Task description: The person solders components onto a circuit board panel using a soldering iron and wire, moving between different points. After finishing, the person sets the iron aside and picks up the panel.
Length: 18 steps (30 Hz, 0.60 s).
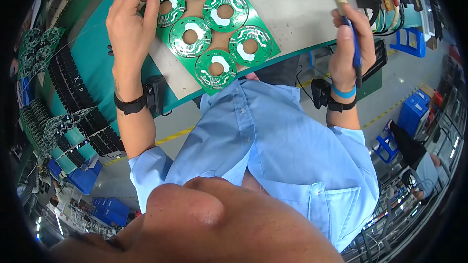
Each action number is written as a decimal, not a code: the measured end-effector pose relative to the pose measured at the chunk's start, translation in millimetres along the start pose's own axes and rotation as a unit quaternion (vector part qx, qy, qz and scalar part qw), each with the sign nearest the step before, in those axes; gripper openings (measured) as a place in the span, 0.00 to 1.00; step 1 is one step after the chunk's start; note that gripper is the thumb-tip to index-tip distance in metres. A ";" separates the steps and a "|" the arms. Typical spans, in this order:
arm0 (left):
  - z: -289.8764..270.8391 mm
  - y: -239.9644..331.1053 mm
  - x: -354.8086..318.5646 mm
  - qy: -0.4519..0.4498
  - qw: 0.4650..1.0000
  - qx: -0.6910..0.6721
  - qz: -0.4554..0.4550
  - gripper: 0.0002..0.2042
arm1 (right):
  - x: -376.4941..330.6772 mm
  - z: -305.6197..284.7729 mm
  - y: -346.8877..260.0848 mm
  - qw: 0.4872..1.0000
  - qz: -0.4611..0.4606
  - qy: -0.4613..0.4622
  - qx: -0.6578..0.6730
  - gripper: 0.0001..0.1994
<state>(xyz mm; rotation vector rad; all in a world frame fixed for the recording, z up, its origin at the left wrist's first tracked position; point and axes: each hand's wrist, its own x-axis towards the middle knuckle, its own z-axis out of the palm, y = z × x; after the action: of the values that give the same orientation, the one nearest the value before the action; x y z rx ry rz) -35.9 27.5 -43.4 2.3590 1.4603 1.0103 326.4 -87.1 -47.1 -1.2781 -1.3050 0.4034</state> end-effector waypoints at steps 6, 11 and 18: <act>0.3 -1.7 -1.2 0.001 0.999 0.044 0.032 0.05 | 22.2 32.4 -27.9 0.971 -0.073 -0.228 0.015 0.15; -2.6 1.2 -1.4 0.001 0.998 0.063 0.027 0.04 | 23.3 46.8 -28.0 0.953 -0.107 -0.280 0.052 0.14; -4.9 0.0 -0.4 0.017 0.997 0.069 0.013 0.04 | 5.4 38.3 -9.1 0.971 -0.102 -0.211 0.048 0.13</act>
<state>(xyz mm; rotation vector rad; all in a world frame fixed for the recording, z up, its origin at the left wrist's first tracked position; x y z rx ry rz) -39.1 26.3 -39.9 2.4730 1.5634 0.9889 291.6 -68.2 -45.8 -0.9933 -1.7358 0.6072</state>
